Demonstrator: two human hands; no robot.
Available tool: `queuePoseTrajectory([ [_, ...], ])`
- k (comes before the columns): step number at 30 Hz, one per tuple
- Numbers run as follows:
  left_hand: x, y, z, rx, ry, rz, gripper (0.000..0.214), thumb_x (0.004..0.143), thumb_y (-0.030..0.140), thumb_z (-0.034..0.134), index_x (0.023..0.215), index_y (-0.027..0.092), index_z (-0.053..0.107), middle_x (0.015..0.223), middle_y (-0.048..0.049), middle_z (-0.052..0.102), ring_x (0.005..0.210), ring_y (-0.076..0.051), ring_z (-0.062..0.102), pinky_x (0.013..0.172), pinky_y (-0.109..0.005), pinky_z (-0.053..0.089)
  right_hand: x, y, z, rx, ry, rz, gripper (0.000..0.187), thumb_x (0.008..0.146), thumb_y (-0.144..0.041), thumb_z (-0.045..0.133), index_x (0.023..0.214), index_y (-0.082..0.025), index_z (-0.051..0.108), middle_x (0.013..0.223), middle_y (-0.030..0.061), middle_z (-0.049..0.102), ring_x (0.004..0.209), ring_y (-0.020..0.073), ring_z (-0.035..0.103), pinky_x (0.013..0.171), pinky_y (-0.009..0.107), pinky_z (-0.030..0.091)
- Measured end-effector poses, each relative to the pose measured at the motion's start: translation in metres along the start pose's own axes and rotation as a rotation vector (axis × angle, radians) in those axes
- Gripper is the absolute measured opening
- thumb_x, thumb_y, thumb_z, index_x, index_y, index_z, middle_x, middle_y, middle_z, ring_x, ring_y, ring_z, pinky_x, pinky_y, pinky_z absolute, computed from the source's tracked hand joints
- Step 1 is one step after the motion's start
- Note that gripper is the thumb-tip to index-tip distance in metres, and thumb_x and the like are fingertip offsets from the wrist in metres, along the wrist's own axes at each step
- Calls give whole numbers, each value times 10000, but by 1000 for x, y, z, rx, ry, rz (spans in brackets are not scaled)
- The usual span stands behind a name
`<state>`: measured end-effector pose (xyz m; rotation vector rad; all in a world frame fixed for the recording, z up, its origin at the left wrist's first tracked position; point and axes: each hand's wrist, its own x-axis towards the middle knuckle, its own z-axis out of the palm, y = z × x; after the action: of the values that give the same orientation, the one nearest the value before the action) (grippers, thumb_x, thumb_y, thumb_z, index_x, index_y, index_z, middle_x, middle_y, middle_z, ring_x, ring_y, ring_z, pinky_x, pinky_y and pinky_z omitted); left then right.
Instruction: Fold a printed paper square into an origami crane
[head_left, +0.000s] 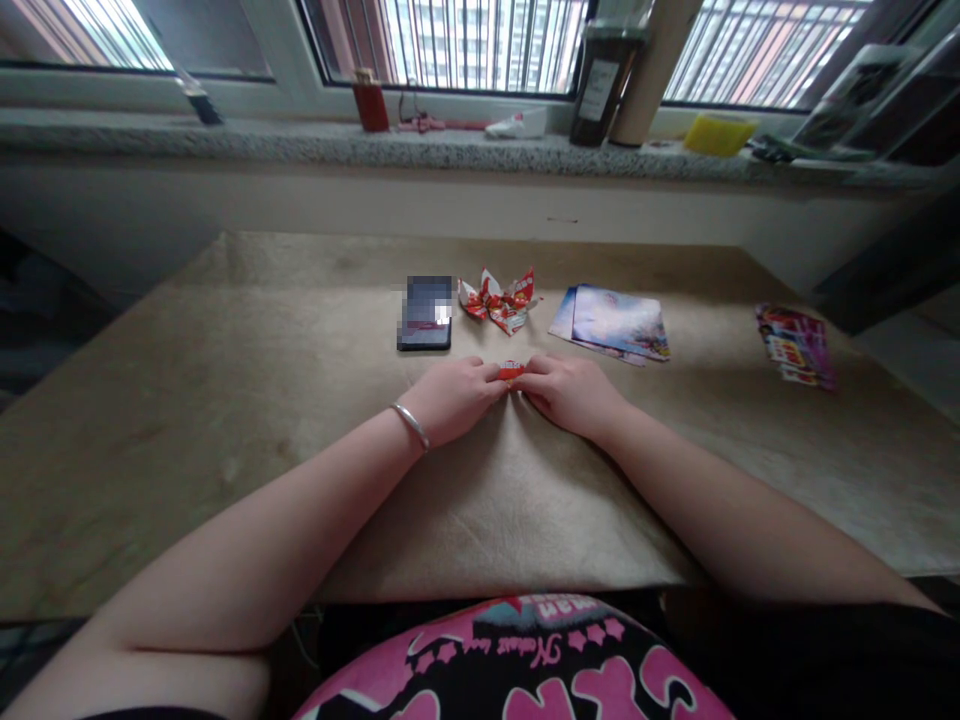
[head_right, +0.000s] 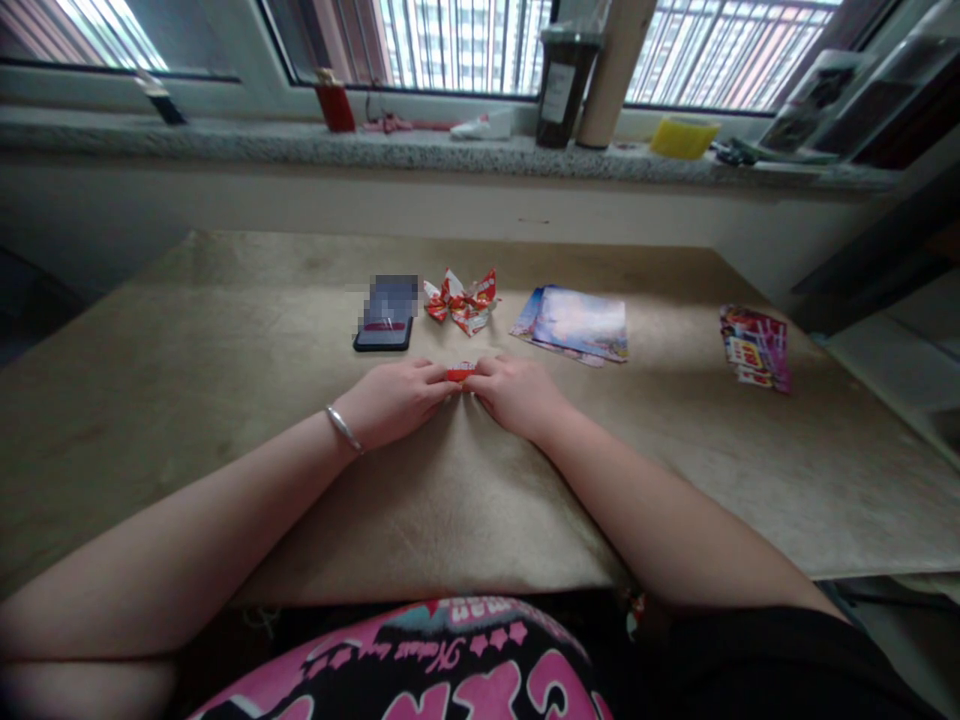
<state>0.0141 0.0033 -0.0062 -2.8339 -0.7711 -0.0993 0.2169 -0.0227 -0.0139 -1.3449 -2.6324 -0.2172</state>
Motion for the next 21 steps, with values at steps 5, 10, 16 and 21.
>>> queuePoseTrajectory([
  [5,0,0,-2,-6,-10,3,277,875,129,465,1084,181,638,975,-78,615,844,-169,559,669,-257,457,1,-1,-1,-6,-14,-28,275,913,-264,434,994,-256,697,935,60,664,783,162,552,605,275,306],
  [10,-1,-4,-4,-49,-41,-7,290,874,137,468,1080,213,657,939,-64,610,865,-165,557,698,-249,450,3,-2,-6,-29,-41,3,254,887,-269,462,963,-255,703,917,51,664,769,163,554,579,272,289],
  [16,-1,-9,0,-109,-41,-27,278,887,161,462,1022,238,692,904,-56,608,857,-154,562,722,-246,444,3,2,-11,13,-74,27,271,867,-251,461,955,-276,715,933,28,680,758,157,577,561,273,282],
  [21,-1,-10,4,-160,-14,-55,295,886,158,446,1010,232,703,910,-57,620,857,-144,574,747,-239,447,1,7,-10,44,-81,47,244,843,-263,494,899,-282,730,925,25,686,764,156,587,566,264,301],
])
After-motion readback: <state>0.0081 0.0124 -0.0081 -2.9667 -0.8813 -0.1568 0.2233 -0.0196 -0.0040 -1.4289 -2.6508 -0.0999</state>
